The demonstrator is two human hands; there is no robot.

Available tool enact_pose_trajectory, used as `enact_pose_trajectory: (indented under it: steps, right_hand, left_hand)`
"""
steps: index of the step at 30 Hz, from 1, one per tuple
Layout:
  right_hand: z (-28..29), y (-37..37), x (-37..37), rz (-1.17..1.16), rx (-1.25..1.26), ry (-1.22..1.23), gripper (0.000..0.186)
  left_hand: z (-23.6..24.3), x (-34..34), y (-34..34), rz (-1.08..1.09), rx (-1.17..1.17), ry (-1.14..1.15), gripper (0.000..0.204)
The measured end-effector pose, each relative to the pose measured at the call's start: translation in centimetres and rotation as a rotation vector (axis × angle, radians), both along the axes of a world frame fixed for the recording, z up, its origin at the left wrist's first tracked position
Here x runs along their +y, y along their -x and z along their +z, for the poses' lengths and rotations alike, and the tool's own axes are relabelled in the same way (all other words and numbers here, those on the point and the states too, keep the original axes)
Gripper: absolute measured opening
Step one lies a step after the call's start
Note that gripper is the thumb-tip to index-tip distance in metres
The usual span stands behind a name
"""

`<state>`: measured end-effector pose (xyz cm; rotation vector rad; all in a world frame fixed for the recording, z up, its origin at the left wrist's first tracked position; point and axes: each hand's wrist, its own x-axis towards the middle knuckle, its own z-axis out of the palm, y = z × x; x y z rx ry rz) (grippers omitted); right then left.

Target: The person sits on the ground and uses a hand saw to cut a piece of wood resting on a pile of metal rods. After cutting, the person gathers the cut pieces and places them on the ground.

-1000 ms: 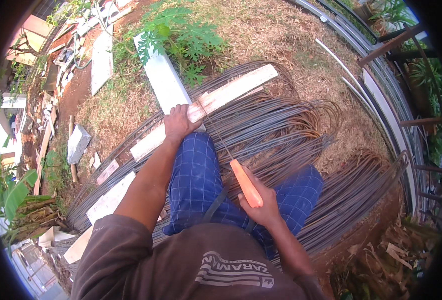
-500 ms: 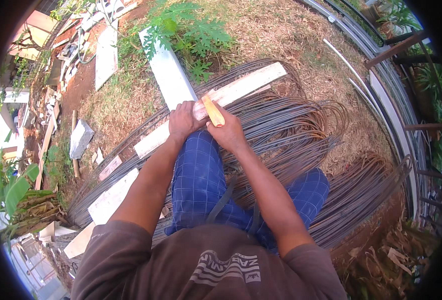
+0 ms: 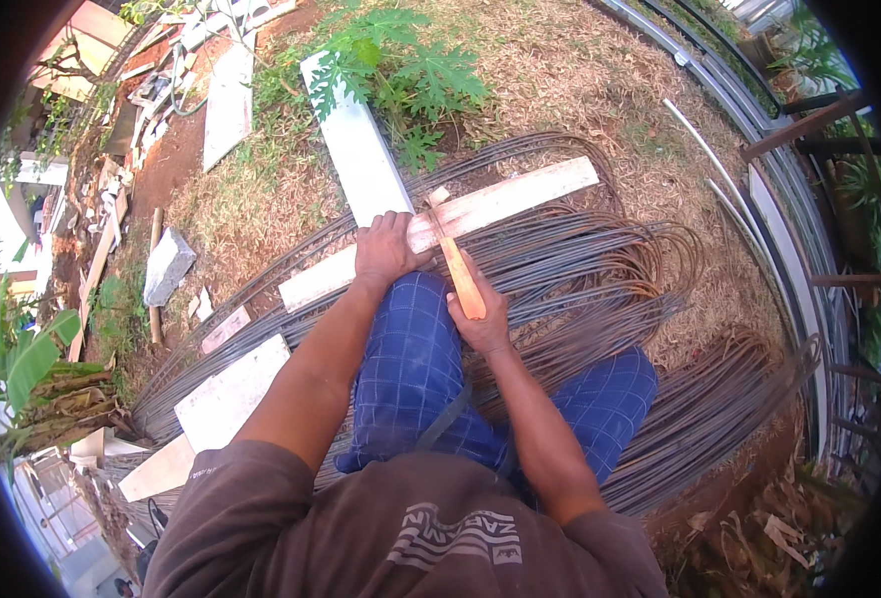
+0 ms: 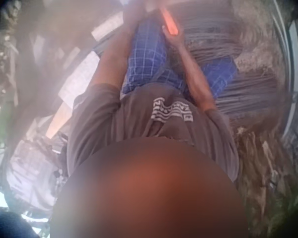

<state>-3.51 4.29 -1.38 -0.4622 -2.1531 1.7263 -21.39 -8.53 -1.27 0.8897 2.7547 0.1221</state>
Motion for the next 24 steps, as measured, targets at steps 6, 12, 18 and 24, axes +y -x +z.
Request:
enact_pose_trajectory:
  steps: [6, 12, 18, 24]
  right_hand:
    - [14.6, -12.5, 1.6, 0.142, -0.404, 0.013, 0.072]
    - [19.2, -17.3, 2.3, 0.202, -0.402, -0.109, 0.070]
    - [4.3, 3.2, 2.2, 0.112, -0.144, 0.081, 0.068]
    - [3.0, -1.1, 1.0, 0.019, -0.071, 0.089, 0.070]
  left_hand:
    - [-0.3, -1.1, 0.5, 0.043, -0.004, 0.013, 0.076]
    - [0.3, -0.6, 0.5, 0.031, -0.038, 0.034, 0.078]
    - [0.3, 0.0, 0.6, 0.019, -0.048, 0.003, 0.074]
    - [0.9, 1.3, -0.1, 0.010, -0.013, 0.033, 0.075]
